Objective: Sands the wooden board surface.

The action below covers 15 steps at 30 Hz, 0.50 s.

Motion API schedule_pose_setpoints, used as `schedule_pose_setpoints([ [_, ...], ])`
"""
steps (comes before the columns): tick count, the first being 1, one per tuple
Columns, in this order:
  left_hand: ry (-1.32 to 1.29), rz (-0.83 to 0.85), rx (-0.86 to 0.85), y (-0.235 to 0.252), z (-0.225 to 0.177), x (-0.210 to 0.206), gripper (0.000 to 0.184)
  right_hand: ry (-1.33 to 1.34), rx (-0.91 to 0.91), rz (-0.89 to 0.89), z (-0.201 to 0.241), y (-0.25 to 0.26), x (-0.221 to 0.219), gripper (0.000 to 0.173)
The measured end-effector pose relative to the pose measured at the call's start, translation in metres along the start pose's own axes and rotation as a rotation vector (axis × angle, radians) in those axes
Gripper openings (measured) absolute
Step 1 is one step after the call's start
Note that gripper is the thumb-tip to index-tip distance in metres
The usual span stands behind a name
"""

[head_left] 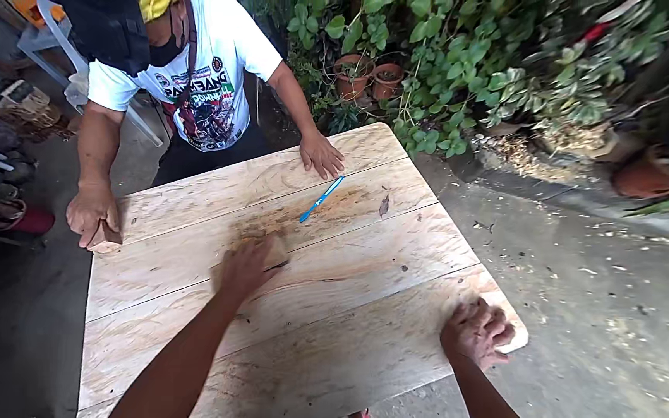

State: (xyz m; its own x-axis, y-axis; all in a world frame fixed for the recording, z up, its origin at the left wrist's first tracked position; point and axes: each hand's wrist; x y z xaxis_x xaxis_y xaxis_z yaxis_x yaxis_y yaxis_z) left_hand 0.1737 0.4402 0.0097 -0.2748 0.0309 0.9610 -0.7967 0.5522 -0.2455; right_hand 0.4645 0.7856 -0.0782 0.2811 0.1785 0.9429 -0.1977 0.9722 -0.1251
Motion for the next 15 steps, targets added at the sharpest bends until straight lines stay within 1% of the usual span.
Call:
schedule_pose_setpoints([
  [2, 0.022, -0.031, 0.125, -0.035, 0.062, 0.000, 0.090, -0.002, -0.010, 0.004, 0.002, -0.002, 0.001, 0.054],
  [3, 0.036, -0.046, 0.172, -0.048, 0.086, 0.000, 0.093, -0.007, -0.015, 0.004, 0.003, -0.001, 0.001, 0.054],
  [4, 0.046, -0.048, 0.204, -0.056, 0.100, 0.001, 0.095, -0.009, -0.020, 0.002, 0.003, 0.000, 0.001, 0.054],
  [5, 0.036, -0.045, 0.213, -0.059, 0.103, 0.004, 0.095, -0.015, -0.023, -0.005, 0.003, 0.001, 0.000, 0.054],
  [6, 0.016, -0.044, 0.205, -0.057, 0.096, 0.007, 0.093, -0.016, -0.026, -0.005, 0.003, 0.001, -0.001, 0.054],
  [7, -0.001, -0.035, 0.183, -0.050, 0.080, 0.010, 0.091, -0.013, -0.027, -0.004, 0.003, 0.001, -0.002, 0.055],
  [8, -0.003, -0.019, 0.139, -0.039, 0.056, 0.012, 0.089, -0.008, -0.027, -0.002, 0.003, 0.001, -0.003, 0.054],
  [10, -0.005, 0.027, 0.001, -0.003, -0.009, 0.010, 0.084, -0.017, -0.023, -0.009, 0.002, 0.000, -0.003, 0.055],
  [12, -0.032, 0.091, -0.121, 0.042, -0.084, 0.008, 0.082, -0.027, -0.015, -0.013, 0.003, 0.000, -0.002, 0.055],
  [14, -0.062, 0.159, -0.185, 0.081, -0.147, 0.014, 0.082, -0.032, -0.009, -0.024, 0.002, 0.000, -0.003, 0.055],
  [15, -0.061, 0.192, -0.201, 0.095, -0.168, 0.019, 0.083, -0.028, -0.007, -0.027, 0.002, 0.000, -0.003, 0.055],
])
Point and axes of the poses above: each hand's wrist, its own y-axis towards the middle knuckle, its own x-axis out of the back of the hand, z = x × y, and after that the axes turned 5 degrees about z, right-handed
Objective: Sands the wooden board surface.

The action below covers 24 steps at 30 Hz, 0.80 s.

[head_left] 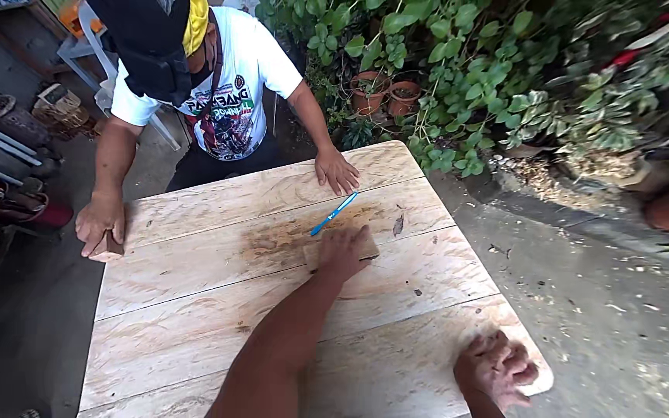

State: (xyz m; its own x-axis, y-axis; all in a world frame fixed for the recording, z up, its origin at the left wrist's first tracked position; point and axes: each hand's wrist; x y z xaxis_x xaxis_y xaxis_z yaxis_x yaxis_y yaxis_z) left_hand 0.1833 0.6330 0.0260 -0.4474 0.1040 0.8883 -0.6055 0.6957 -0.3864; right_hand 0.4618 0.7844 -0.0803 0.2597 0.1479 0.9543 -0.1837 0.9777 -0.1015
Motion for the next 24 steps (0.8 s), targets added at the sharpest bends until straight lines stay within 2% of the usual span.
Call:
schedule_pose_setpoints([
  [2, 0.005, 0.030, -0.020, 0.016, -0.011, 0.008, 0.085, 0.000, 0.002, -0.005, -0.001, 0.000, 0.001, 0.055],
  [4, -0.034, 0.022, 0.010, 0.010, 0.007, 0.011, 0.085, 0.002, 0.010, -0.017, -0.002, -0.002, -0.001, 0.055],
  [6, -0.069, -0.048, 0.108, -0.012, 0.050, 0.013, 0.083, 0.001, 0.010, -0.020, -0.003, -0.002, -0.001, 0.055],
  [8, -0.066, -0.091, 0.214, -0.043, 0.113, 0.014, 0.084, 0.000, 0.004, -0.009, -0.002, -0.001, 0.000, 0.055],
  [11, 0.041, -0.124, 0.285, -0.097, 0.205, 0.009, 0.091, -0.017, -0.010, -0.002, 0.000, -0.002, 0.000, 0.055],
  [13, 0.090, -0.131, 0.289, -0.118, 0.228, 0.008, 0.093, -0.019, -0.005, -0.012, 0.001, -0.001, -0.001, 0.055],
  [14, 0.087, -0.141, 0.272, -0.118, 0.224, 0.008, 0.092, -0.016, 0.000, -0.017, 0.001, -0.001, -0.001, 0.055],
  [16, 0.063, -0.135, 0.223, -0.096, 0.187, 0.009, 0.087, -0.021, -0.003, -0.008, 0.003, -0.001, 0.001, 0.055],
  [18, 0.024, -0.064, 0.132, -0.051, 0.118, 0.009, 0.082, -0.027, -0.013, -0.006, 0.005, -0.004, 0.004, 0.055],
  [21, -0.009, -0.044, -0.032, 0.028, 0.013, 0.009, 0.083, -0.034, -0.003, -0.031, 0.002, -0.001, 0.001, 0.055],
  [23, -0.020, -0.019, -0.086, 0.058, -0.023, 0.012, 0.086, -0.040, 0.005, -0.054, -0.003, 0.000, 0.000, 0.053],
  [24, -0.018, -0.009, -0.109, 0.063, -0.026, 0.014, 0.087, -0.053, 0.002, -0.060, -0.003, 0.001, 0.001, 0.053],
])
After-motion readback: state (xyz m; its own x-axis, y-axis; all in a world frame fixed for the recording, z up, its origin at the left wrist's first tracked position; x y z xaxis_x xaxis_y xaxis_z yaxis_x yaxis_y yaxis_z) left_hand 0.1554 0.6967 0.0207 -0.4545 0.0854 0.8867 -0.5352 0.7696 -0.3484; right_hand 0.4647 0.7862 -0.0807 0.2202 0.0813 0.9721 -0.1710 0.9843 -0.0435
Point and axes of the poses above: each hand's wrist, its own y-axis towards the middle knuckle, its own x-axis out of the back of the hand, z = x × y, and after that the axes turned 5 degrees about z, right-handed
